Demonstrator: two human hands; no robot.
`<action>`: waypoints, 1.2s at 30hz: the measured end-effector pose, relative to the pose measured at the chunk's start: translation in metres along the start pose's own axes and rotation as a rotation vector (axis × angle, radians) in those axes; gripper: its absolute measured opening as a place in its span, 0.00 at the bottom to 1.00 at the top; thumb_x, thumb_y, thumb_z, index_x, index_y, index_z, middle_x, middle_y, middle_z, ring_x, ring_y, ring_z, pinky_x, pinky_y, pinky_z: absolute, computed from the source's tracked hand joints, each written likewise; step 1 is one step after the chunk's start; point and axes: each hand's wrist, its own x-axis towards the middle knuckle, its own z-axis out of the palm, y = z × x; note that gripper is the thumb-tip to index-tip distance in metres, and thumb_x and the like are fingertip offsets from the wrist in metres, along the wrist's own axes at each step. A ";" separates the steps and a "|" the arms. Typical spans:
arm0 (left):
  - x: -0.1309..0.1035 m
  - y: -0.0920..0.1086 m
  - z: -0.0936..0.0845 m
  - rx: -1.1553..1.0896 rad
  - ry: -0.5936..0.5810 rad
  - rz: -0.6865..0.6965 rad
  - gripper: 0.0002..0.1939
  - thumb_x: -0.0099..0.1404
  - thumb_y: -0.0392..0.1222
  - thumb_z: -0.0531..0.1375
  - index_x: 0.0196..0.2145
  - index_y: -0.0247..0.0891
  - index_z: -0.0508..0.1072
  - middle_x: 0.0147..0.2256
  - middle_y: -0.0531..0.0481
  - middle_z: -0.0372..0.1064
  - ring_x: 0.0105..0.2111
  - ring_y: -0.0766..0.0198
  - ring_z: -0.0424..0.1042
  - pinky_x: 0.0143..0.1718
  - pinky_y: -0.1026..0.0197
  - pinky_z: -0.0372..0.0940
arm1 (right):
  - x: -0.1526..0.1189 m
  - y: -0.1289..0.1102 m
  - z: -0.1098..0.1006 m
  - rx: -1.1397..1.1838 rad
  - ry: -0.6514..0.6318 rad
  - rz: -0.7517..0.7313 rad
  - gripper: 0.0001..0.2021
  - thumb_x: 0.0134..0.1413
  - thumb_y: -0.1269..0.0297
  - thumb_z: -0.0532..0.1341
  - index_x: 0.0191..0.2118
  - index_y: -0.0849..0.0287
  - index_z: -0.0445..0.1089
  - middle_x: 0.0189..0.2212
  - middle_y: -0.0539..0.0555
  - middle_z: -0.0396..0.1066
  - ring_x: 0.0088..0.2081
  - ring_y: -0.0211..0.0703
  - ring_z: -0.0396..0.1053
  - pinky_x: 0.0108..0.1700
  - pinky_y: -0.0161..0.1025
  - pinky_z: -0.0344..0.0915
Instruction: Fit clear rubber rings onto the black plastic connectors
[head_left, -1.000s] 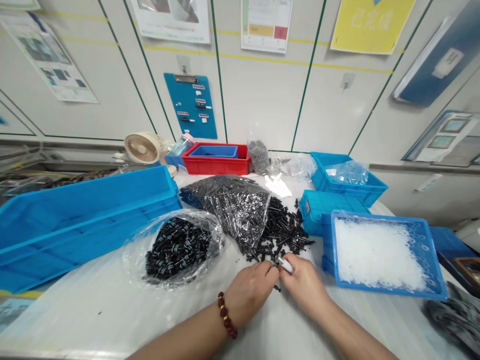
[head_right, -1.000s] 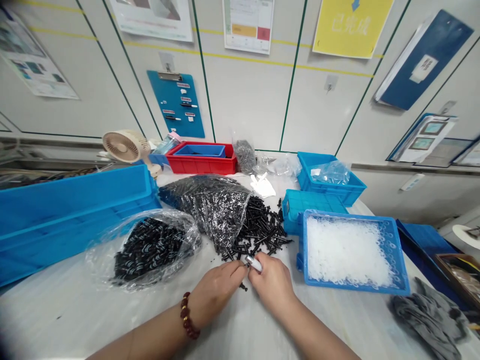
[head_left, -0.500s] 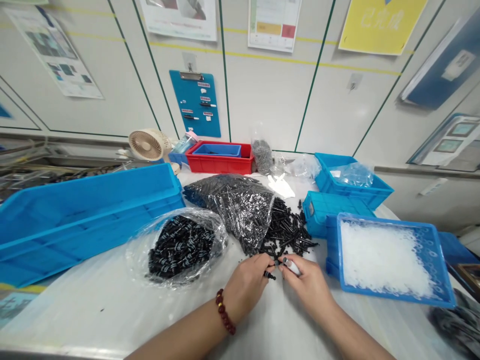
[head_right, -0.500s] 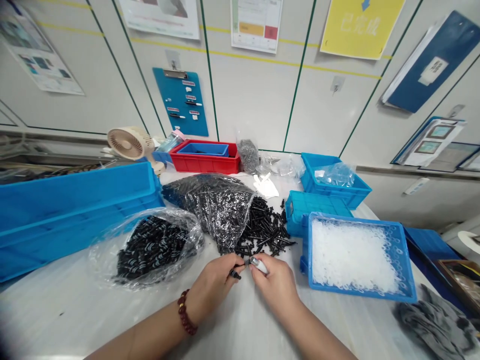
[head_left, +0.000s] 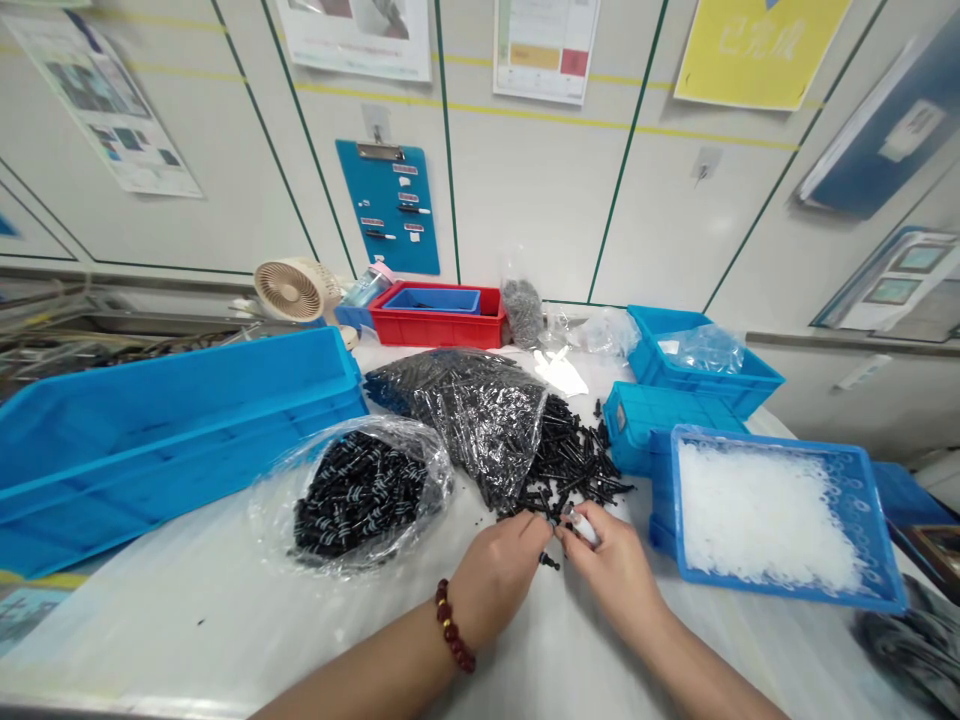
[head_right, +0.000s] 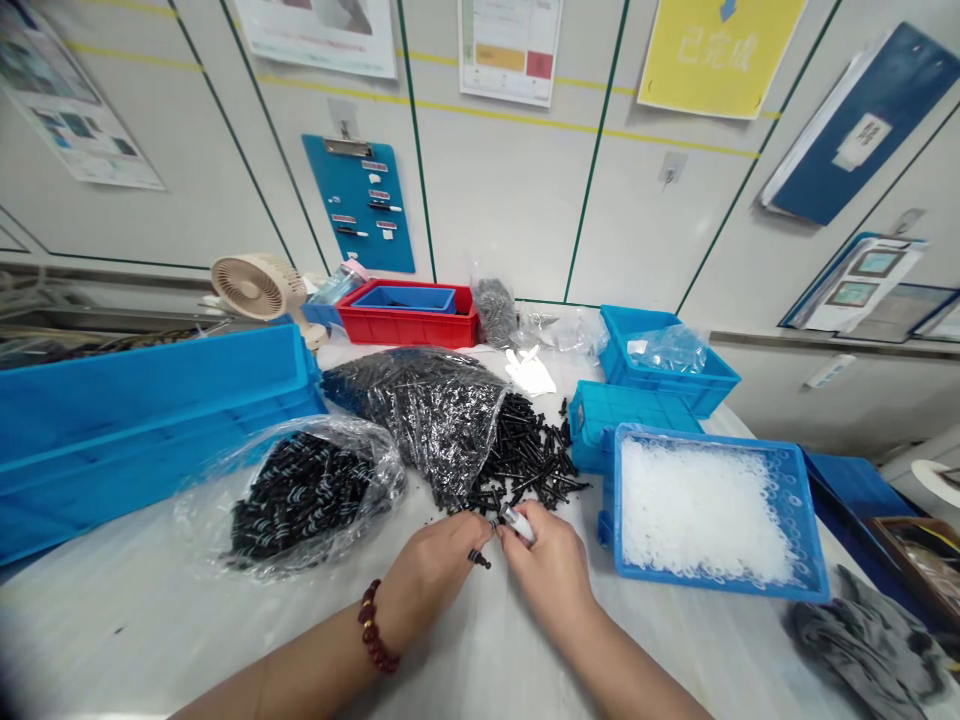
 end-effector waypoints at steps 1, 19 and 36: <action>0.000 0.001 -0.001 0.054 -0.005 0.032 0.11 0.64 0.28 0.46 0.28 0.37 0.61 0.25 0.51 0.63 0.23 0.63 0.64 0.24 0.63 0.62 | 0.000 0.000 0.001 -0.021 0.015 0.010 0.07 0.47 0.61 0.55 0.27 0.57 0.67 0.21 0.48 0.68 0.24 0.37 0.62 0.26 0.30 0.54; -0.001 0.011 -0.001 0.224 -0.072 0.129 0.09 0.63 0.27 0.45 0.34 0.37 0.61 0.29 0.48 0.63 0.26 0.60 0.66 0.23 0.61 0.65 | 0.000 -0.003 0.006 -0.021 0.005 0.075 0.05 0.42 0.67 0.53 0.21 0.58 0.62 0.17 0.46 0.62 0.22 0.35 0.57 0.24 0.30 0.51; 0.007 -0.006 -0.003 -0.734 -0.055 -0.372 0.02 0.58 0.32 0.54 0.28 0.36 0.65 0.18 0.58 0.63 0.19 0.69 0.64 0.25 0.67 0.57 | 0.002 -0.002 -0.004 0.169 -0.112 -0.090 0.09 0.41 0.69 0.50 0.26 0.59 0.67 0.19 0.47 0.63 0.23 0.35 0.58 0.25 0.29 0.53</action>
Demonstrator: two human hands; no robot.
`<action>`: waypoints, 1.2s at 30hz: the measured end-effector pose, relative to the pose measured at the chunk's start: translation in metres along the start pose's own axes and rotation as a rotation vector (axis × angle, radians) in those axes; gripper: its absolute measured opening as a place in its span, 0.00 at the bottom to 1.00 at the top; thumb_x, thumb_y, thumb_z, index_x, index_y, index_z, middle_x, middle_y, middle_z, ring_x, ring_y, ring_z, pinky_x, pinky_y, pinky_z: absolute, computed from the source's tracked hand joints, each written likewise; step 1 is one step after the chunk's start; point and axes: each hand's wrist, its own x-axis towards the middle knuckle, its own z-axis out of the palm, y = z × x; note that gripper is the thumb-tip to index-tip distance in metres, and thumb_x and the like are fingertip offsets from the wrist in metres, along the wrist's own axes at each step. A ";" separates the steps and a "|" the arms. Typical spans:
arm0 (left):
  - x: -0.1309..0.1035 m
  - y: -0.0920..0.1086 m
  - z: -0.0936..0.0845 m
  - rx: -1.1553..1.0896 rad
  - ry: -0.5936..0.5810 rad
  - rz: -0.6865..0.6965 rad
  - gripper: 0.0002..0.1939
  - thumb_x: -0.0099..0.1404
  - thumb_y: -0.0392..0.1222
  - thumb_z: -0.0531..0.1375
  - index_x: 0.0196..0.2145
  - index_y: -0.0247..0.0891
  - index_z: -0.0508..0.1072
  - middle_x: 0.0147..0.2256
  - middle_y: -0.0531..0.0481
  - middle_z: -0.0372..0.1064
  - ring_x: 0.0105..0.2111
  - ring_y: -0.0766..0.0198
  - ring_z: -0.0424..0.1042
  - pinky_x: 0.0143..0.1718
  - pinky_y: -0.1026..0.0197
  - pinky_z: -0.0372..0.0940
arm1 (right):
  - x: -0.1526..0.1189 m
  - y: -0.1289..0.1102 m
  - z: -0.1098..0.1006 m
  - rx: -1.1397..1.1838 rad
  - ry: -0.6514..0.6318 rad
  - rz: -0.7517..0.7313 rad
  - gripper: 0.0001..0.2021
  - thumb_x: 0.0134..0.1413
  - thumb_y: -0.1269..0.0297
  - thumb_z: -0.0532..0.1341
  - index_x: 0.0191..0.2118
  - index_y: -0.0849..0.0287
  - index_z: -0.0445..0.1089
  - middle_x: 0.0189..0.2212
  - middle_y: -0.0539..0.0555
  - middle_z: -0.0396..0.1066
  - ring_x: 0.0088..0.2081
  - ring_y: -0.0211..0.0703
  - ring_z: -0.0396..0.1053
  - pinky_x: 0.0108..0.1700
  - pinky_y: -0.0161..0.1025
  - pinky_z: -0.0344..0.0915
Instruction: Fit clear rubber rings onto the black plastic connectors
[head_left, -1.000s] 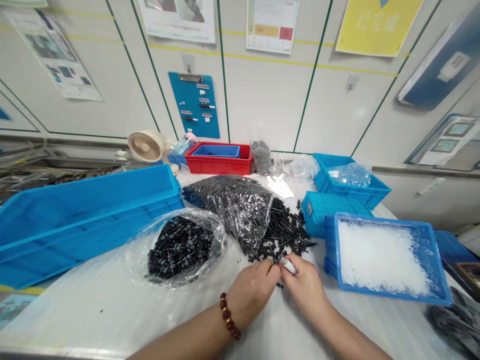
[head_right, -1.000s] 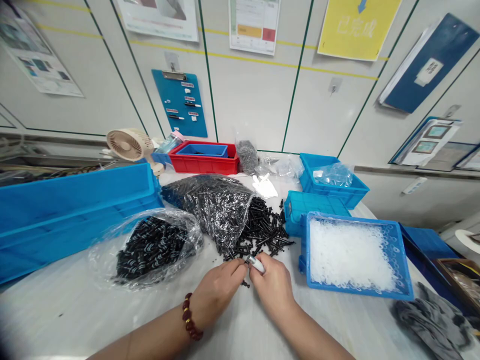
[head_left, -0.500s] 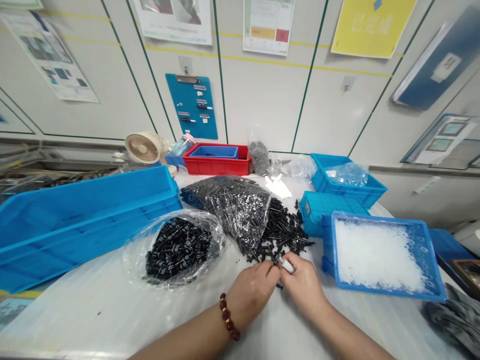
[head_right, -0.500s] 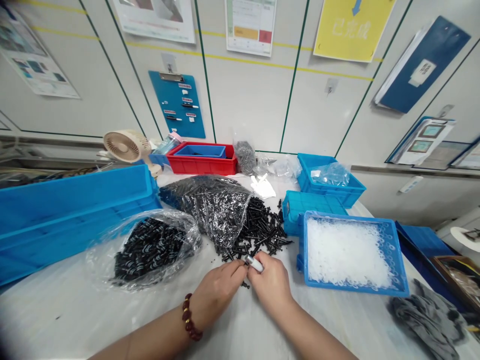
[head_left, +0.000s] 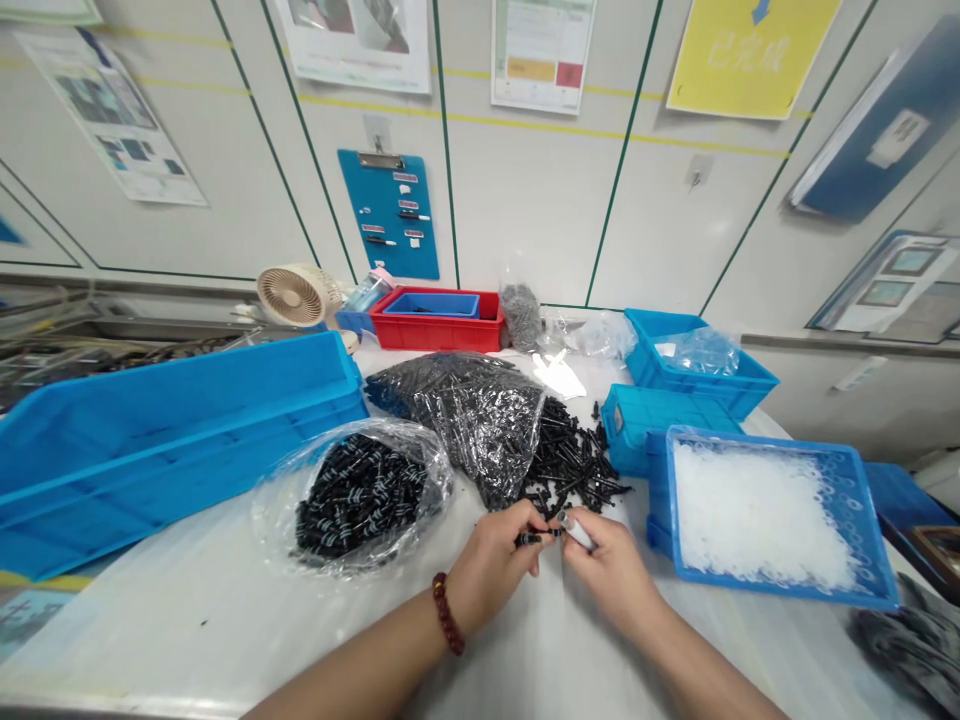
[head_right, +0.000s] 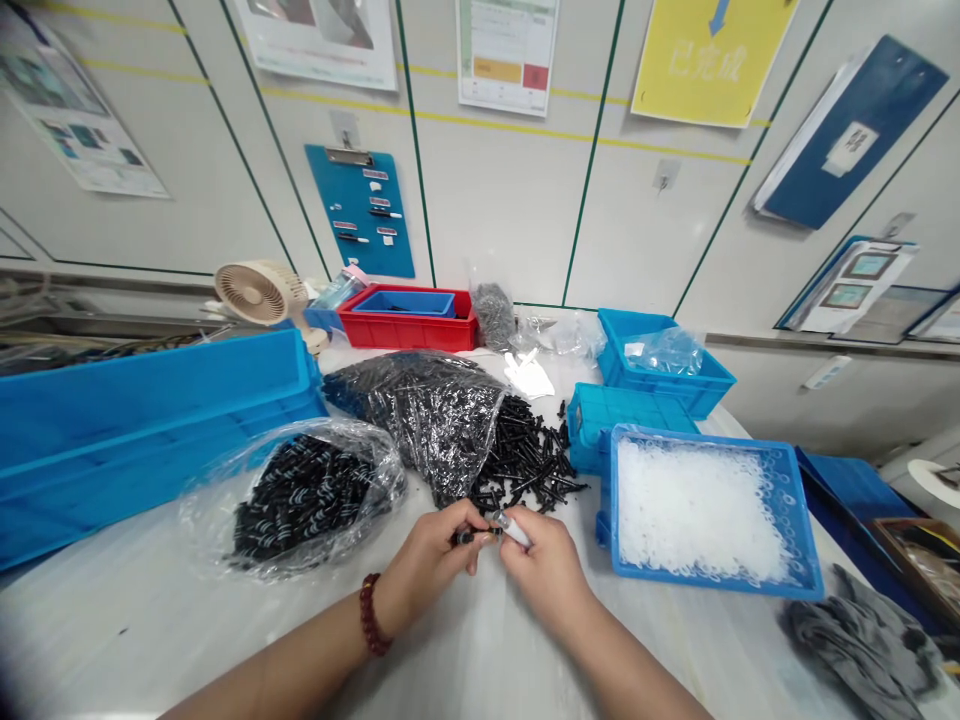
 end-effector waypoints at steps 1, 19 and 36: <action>0.001 0.001 -0.001 -0.088 0.004 -0.060 0.02 0.58 0.35 0.55 0.28 0.36 0.65 0.17 0.58 0.62 0.18 0.70 0.63 0.24 0.68 0.57 | 0.000 0.000 -0.001 0.003 -0.024 -0.017 0.09 0.42 0.69 0.50 0.26 0.60 0.68 0.19 0.47 0.63 0.23 0.35 0.58 0.25 0.29 0.53; 0.011 0.010 -0.036 -0.457 -0.026 -0.194 0.07 0.59 0.38 0.50 0.37 0.38 0.57 0.25 0.54 0.63 0.21 0.69 0.62 0.20 0.69 0.56 | 0.004 0.012 -0.018 -0.169 0.028 -0.045 0.15 0.56 0.56 0.48 0.39 0.58 0.67 0.35 0.55 0.72 0.36 0.44 0.68 0.38 0.37 0.62; 0.009 0.002 -0.022 0.613 -0.094 0.065 0.12 0.65 0.35 0.50 0.43 0.43 0.69 0.42 0.50 0.68 0.41 0.62 0.67 0.41 0.63 0.62 | -0.001 0.004 -0.018 -0.337 -0.094 -0.013 0.16 0.59 0.58 0.43 0.32 0.57 0.65 0.27 0.52 0.68 0.28 0.41 0.63 0.29 0.34 0.54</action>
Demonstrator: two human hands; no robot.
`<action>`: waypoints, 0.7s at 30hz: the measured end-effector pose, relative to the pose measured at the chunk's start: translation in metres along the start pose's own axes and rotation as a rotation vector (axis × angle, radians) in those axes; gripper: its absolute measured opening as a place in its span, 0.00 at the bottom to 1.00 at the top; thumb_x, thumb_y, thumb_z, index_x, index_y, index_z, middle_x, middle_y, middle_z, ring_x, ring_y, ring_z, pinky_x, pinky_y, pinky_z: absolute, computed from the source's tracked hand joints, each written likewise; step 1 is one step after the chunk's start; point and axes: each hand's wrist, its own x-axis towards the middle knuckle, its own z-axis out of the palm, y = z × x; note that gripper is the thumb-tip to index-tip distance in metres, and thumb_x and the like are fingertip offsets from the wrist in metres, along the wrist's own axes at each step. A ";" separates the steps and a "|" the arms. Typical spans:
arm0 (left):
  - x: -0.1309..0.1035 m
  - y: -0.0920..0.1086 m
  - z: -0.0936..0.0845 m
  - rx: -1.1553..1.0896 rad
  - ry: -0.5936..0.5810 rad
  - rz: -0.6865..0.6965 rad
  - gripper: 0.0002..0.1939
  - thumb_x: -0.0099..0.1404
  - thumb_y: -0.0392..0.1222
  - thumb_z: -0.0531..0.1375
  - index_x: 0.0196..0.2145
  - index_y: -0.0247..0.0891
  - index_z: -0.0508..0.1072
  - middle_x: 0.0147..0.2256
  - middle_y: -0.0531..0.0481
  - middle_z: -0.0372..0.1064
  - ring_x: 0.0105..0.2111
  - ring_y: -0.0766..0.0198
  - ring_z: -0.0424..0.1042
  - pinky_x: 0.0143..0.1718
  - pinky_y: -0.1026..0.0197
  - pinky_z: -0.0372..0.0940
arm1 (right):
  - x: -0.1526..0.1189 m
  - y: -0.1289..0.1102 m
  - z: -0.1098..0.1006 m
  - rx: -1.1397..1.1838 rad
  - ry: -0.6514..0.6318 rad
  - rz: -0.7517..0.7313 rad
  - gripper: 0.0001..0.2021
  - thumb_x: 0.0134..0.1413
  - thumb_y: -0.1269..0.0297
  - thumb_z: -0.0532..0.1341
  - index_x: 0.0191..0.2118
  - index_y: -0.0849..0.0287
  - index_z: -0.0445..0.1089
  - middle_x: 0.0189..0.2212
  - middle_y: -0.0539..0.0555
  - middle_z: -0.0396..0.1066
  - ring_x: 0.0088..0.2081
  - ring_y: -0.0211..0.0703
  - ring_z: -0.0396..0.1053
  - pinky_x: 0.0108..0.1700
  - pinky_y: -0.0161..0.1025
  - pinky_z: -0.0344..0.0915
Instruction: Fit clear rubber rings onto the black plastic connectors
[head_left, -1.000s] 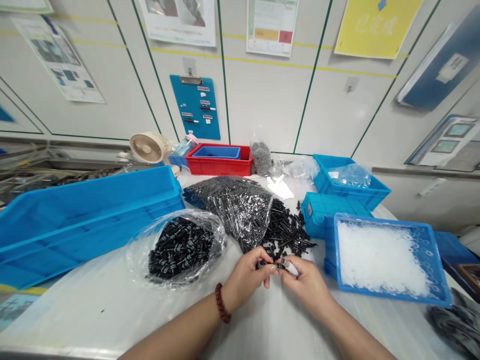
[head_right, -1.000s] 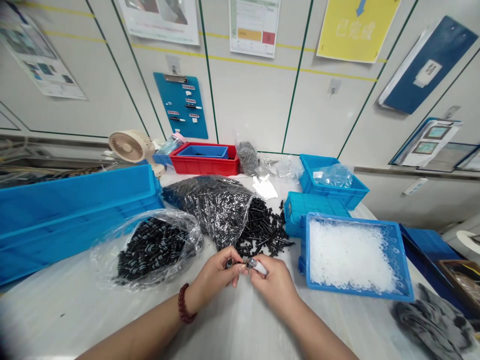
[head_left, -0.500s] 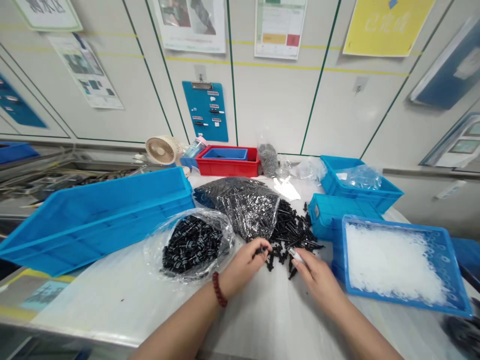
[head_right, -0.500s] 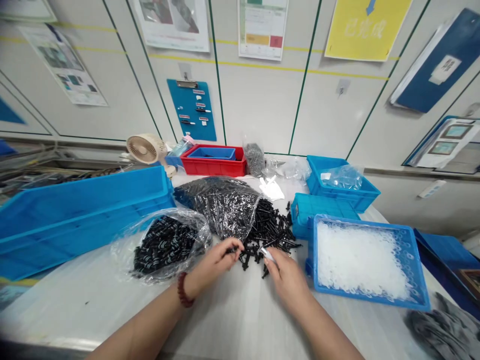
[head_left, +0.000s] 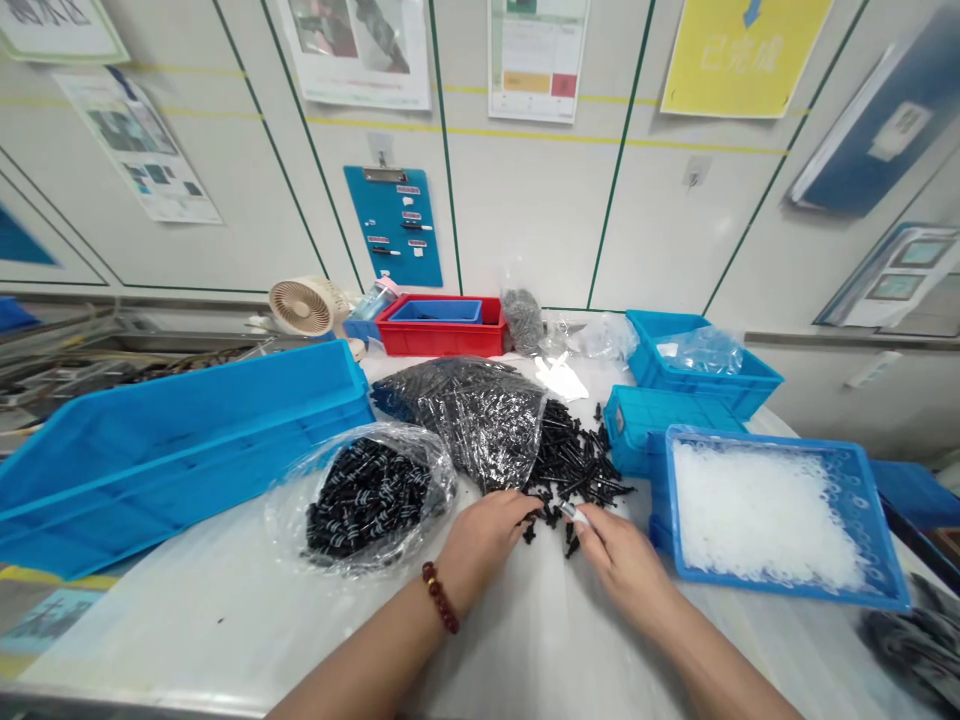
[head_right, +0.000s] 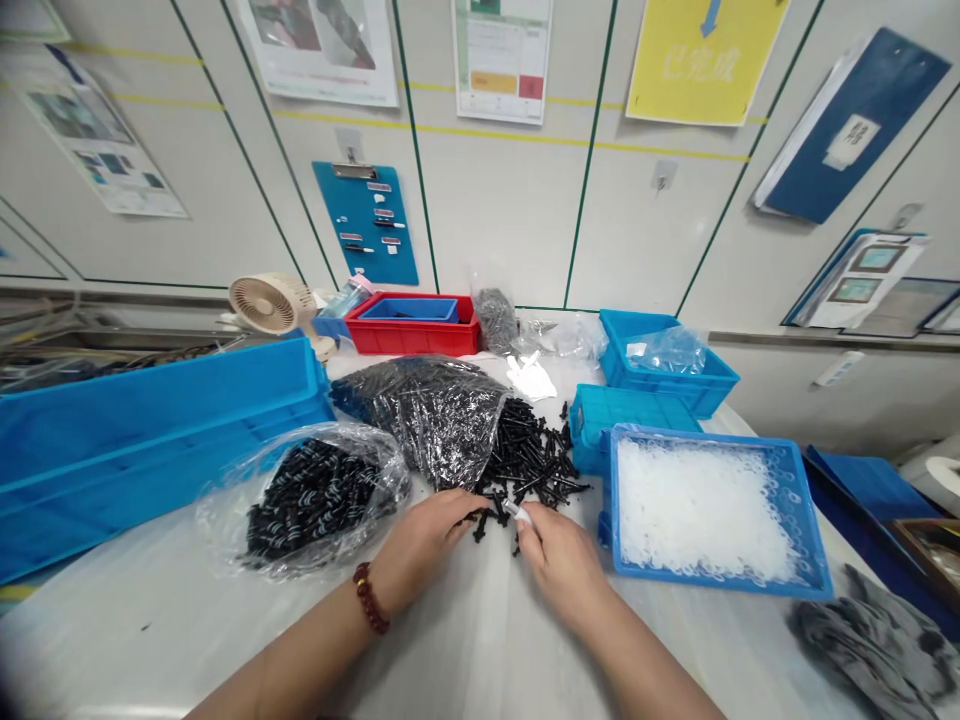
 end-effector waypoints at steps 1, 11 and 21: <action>-0.001 0.000 -0.001 -0.070 -0.003 -0.018 0.13 0.65 0.36 0.50 0.46 0.43 0.67 0.42 0.51 0.69 0.41 0.62 0.68 0.43 0.62 0.61 | 0.000 0.000 0.000 -0.006 -0.007 0.001 0.16 0.59 0.58 0.43 0.31 0.57 0.64 0.26 0.52 0.67 0.27 0.40 0.62 0.28 0.33 0.53; -0.002 -0.006 -0.005 -0.478 0.084 -0.032 0.11 0.63 0.39 0.50 0.39 0.37 0.71 0.31 0.49 0.71 0.28 0.65 0.68 0.34 0.63 0.63 | 0.000 0.000 -0.001 -0.043 -0.056 0.032 0.14 0.58 0.58 0.44 0.25 0.58 0.58 0.21 0.48 0.60 0.24 0.36 0.54 0.26 0.33 0.45; -0.005 -0.004 -0.001 -0.489 0.012 -0.037 0.04 0.61 0.39 0.57 0.30 0.36 0.70 0.19 0.57 0.64 0.19 0.70 0.63 0.26 0.69 0.58 | -0.003 -0.007 -0.001 -0.165 -0.166 0.023 0.12 0.55 0.63 0.47 0.25 0.58 0.61 0.22 0.49 0.63 0.24 0.36 0.57 0.26 0.33 0.43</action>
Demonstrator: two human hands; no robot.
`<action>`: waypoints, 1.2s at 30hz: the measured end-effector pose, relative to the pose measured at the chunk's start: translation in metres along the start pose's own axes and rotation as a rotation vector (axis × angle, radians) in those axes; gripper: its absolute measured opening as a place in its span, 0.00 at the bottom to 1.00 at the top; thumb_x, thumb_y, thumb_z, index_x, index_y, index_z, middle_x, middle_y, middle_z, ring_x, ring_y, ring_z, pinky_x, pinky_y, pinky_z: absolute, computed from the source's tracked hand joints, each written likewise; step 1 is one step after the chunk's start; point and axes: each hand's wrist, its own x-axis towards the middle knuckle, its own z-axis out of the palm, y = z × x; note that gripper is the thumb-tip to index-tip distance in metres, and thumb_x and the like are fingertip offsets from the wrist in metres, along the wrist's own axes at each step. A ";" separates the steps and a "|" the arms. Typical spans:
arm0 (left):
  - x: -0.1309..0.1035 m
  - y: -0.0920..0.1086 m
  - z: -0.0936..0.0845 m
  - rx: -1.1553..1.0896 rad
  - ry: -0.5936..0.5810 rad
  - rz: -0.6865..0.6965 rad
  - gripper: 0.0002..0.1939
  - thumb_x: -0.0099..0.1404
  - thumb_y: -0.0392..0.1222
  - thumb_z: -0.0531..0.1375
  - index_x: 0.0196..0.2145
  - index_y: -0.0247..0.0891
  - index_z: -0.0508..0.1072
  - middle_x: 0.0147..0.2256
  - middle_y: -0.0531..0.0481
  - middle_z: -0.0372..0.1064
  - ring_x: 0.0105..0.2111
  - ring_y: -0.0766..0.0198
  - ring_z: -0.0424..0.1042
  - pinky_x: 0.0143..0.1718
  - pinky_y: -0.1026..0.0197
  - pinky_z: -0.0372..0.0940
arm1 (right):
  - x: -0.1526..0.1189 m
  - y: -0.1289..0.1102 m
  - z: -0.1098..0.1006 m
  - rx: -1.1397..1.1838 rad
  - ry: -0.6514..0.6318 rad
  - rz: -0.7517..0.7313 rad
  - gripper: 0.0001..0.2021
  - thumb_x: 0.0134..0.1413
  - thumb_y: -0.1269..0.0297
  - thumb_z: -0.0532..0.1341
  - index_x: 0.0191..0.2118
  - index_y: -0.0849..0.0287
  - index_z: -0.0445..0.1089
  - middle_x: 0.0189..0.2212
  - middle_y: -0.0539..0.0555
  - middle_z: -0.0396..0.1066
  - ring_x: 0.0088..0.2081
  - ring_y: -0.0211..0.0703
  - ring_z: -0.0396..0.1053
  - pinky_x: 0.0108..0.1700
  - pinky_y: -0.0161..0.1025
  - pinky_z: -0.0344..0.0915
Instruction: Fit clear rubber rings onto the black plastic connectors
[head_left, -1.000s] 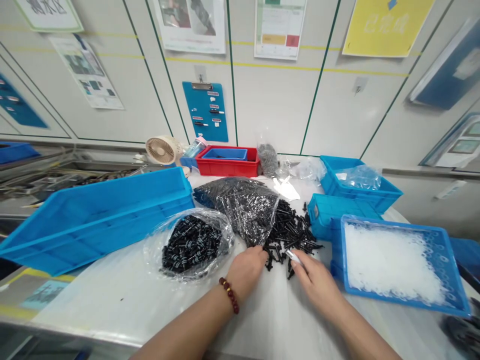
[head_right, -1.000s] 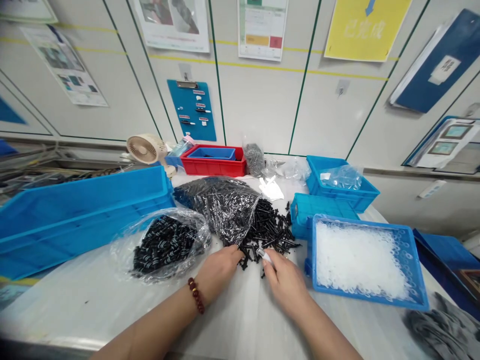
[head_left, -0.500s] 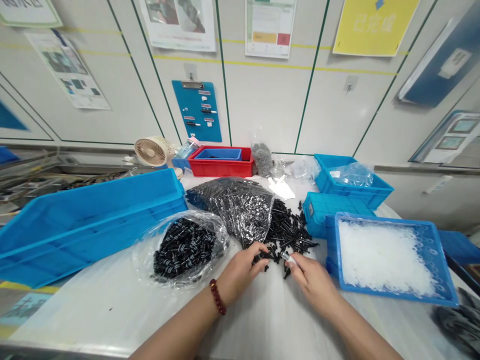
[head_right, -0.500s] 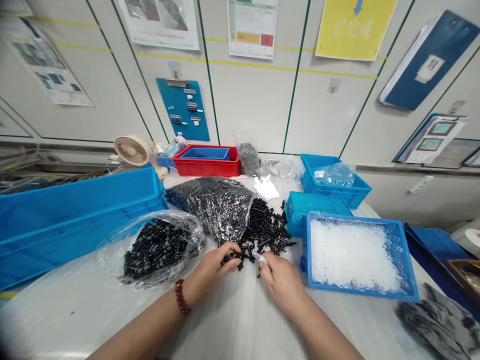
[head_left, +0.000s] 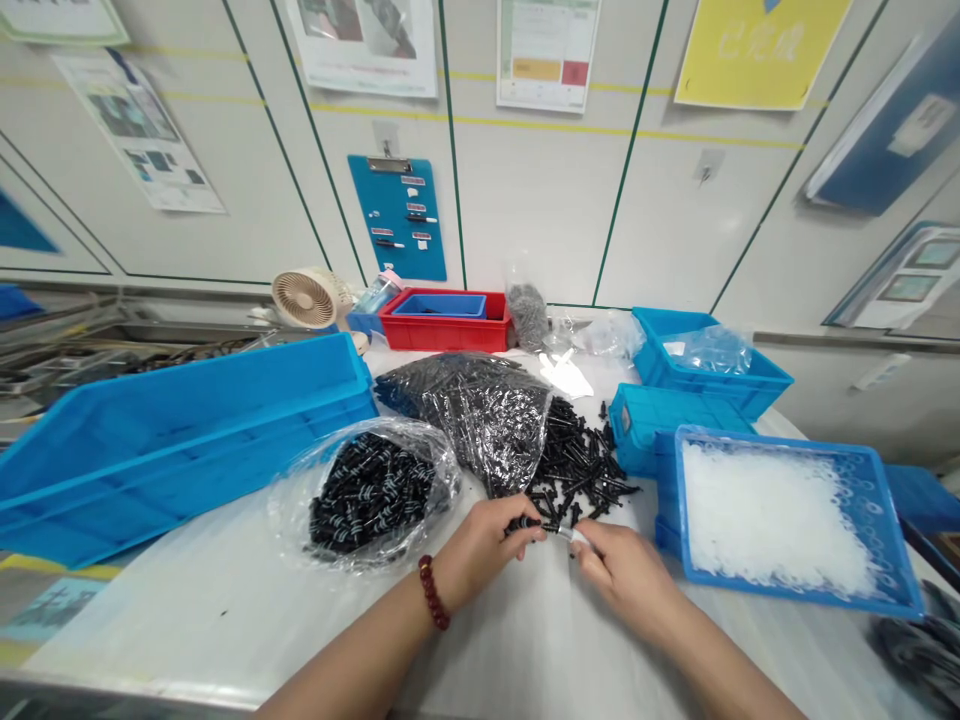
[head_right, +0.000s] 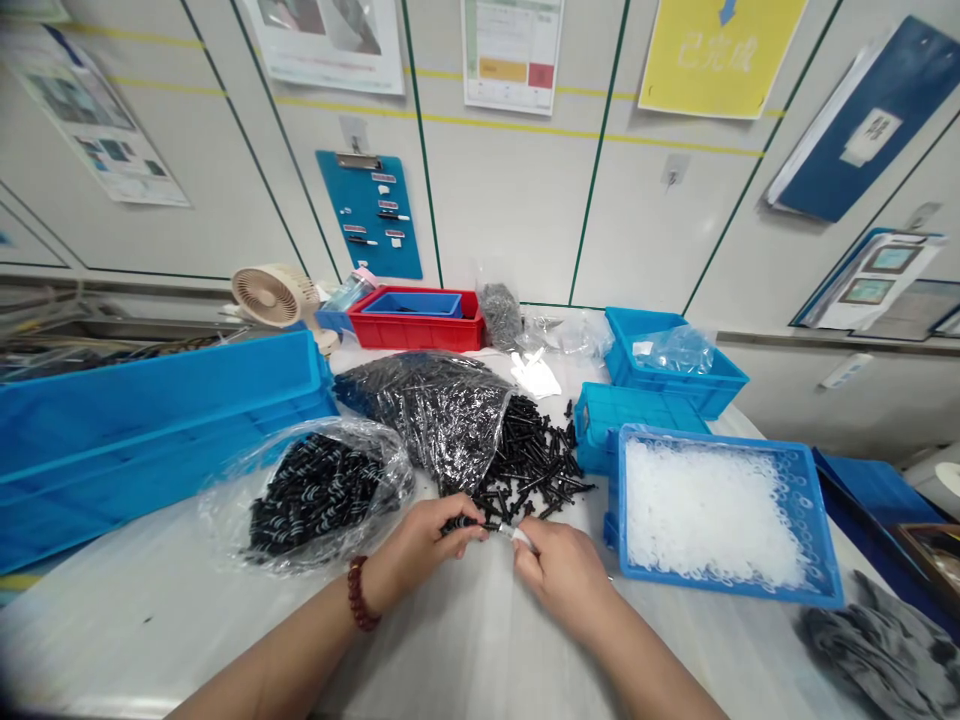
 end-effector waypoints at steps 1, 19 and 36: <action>0.000 -0.001 0.000 0.017 -0.021 0.019 0.04 0.61 0.38 0.57 0.30 0.36 0.70 0.19 0.57 0.64 0.20 0.70 0.63 0.26 0.69 0.57 | 0.000 -0.001 0.000 -0.025 -0.008 -0.007 0.11 0.55 0.63 0.48 0.26 0.58 0.62 0.22 0.49 0.64 0.24 0.36 0.57 0.26 0.33 0.43; -0.003 -0.001 0.007 0.043 -0.181 0.002 0.03 0.61 0.37 0.58 0.33 0.36 0.68 0.17 0.59 0.64 0.19 0.71 0.65 0.27 0.70 0.58 | -0.003 -0.011 0.001 -0.124 -0.044 -0.012 0.12 0.54 0.62 0.51 0.24 0.58 0.66 0.21 0.50 0.67 0.23 0.36 0.59 0.25 0.34 0.40; -0.001 0.005 0.000 0.103 -0.153 0.139 0.08 0.64 0.39 0.55 0.36 0.36 0.74 0.20 0.54 0.69 0.22 0.68 0.68 0.33 0.67 0.63 | -0.002 -0.006 0.000 -0.011 -0.070 -0.086 0.10 0.54 0.66 0.48 0.26 0.58 0.63 0.23 0.49 0.65 0.25 0.35 0.57 0.27 0.32 0.44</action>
